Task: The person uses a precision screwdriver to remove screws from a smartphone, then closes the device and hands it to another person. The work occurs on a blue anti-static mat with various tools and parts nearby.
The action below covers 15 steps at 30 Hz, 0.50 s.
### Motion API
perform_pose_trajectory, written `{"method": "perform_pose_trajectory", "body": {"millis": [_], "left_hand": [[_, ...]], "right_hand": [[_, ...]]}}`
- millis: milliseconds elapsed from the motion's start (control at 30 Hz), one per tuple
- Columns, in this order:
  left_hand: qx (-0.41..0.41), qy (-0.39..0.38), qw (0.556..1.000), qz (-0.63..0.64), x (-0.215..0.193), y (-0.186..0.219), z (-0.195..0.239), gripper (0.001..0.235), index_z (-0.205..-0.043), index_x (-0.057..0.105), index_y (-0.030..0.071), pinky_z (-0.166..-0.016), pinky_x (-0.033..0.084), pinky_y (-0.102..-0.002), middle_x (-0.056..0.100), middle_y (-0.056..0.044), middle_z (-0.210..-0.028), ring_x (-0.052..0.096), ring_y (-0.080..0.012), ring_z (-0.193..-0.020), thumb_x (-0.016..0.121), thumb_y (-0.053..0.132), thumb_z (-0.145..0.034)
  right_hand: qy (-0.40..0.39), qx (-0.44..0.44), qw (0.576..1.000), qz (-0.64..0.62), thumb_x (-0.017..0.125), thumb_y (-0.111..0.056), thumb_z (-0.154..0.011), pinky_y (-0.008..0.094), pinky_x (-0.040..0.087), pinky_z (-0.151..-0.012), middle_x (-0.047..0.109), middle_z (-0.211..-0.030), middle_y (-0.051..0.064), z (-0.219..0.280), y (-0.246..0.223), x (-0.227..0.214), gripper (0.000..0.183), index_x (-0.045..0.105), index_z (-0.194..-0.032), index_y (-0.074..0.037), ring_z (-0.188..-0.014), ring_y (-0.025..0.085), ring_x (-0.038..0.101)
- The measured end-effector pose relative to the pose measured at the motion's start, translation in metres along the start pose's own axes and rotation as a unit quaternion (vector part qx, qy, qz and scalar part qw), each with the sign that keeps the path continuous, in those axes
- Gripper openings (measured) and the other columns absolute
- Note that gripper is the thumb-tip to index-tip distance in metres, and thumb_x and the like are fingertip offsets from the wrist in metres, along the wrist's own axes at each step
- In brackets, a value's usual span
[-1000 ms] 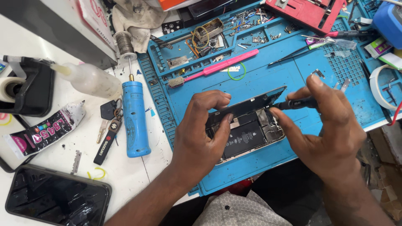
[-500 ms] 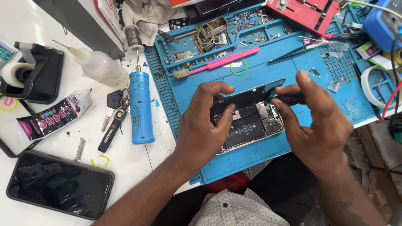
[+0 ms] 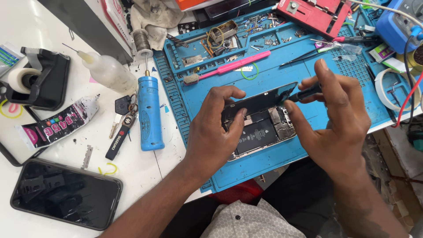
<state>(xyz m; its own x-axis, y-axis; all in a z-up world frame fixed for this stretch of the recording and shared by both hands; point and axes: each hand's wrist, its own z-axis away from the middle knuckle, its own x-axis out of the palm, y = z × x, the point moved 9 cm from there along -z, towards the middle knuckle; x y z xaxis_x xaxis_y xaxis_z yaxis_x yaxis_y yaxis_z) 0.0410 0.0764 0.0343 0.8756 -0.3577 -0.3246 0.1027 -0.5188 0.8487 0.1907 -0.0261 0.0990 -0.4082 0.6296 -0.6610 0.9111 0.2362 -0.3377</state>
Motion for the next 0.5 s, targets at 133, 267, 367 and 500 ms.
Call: {"method": "perform_pose_trajectory", "body": {"millis": [133, 267, 367, 500], "left_hand": [[-0.026, -0.011, 0.999, 0.034, 0.0034, -0.0075, 0.0029, 0.038, -0.127, 0.049, 0.013, -0.072, 0.062, -0.030, 0.066, -0.005, -0.119, 0.075, -0.0160, -0.103, 0.071, 0.004, -0.097], [-0.017, -0.008, 0.999, 0.026, 0.0025, -0.0043, 0.0019, 0.039, -0.127, 0.048, 0.012, -0.074, 0.063, -0.030, 0.066, -0.005, -0.120, 0.074, -0.0169, -0.102, 0.072, 0.004, -0.098], [0.010, 0.001, 1.000, 0.011, 0.0003, 0.0002, 0.0011, 0.040, -0.128, 0.047, 0.012, -0.080, 0.063, -0.031, 0.066, -0.005, -0.120, 0.074, -0.0183, -0.104, 0.073, 0.004, -0.098], [-0.011, -0.011, 0.999, 0.035, 0.0041, -0.0068, 0.0025, 0.038, -0.126, 0.047, 0.012, -0.072, 0.065, -0.028, 0.066, -0.005, -0.122, 0.076, -0.0166, -0.101, 0.071, 0.003, -0.098]], "right_hand": [[-0.008, -0.005, 1.000, 0.020, 0.082, 0.007, -0.104, 0.030, 0.063, -0.085, 0.070, -0.122, 0.018, 0.0025, -0.0008, 0.0028, 0.066, 0.043, -0.157, -0.002, -0.106, 0.023, 0.075], [-0.005, -0.019, 0.998, 0.057, 0.088, 0.003, -0.099, 0.031, 0.062, -0.081, 0.069, -0.117, 0.018, 0.0018, -0.0005, 0.0008, 0.071, 0.045, -0.155, -0.003, -0.100, 0.022, 0.073], [-0.022, 0.000, 1.000, 0.008, 0.081, 0.007, -0.105, 0.030, 0.065, -0.088, 0.069, -0.121, 0.018, 0.0027, 0.0029, 0.0027, 0.066, 0.043, -0.157, -0.002, -0.108, 0.022, 0.074], [0.001, -0.019, 0.998, 0.062, 0.084, 0.003, -0.099, 0.031, 0.063, -0.081, 0.069, -0.116, 0.017, 0.0045, -0.0003, 0.0016, 0.070, 0.046, -0.157, -0.004, -0.103, 0.021, 0.073]]}}
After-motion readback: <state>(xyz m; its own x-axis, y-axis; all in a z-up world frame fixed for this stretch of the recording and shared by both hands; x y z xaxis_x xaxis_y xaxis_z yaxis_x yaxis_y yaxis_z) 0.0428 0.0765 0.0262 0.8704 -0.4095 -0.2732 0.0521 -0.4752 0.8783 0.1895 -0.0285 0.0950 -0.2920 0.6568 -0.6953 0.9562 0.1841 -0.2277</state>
